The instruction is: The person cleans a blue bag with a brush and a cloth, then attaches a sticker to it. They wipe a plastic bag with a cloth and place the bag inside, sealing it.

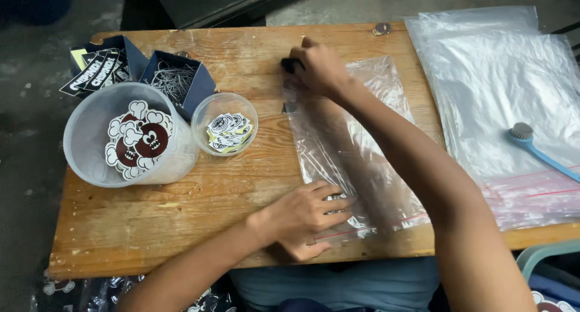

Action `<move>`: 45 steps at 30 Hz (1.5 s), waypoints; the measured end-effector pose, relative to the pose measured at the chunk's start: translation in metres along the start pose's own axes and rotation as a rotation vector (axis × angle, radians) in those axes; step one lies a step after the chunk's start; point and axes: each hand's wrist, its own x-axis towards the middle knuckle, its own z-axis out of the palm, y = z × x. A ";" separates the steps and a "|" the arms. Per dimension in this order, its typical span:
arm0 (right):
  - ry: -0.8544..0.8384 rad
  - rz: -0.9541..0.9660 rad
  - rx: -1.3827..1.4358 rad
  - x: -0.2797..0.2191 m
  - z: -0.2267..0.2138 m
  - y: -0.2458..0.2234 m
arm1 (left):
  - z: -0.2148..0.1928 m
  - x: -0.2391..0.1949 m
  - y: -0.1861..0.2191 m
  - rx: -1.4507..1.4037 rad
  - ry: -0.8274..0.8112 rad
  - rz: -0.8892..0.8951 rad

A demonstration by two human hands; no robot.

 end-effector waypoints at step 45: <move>-0.041 1.228 1.292 -0.260 -0.120 0.026 | -0.010 0.005 -0.078 -0.098 0.205 -0.330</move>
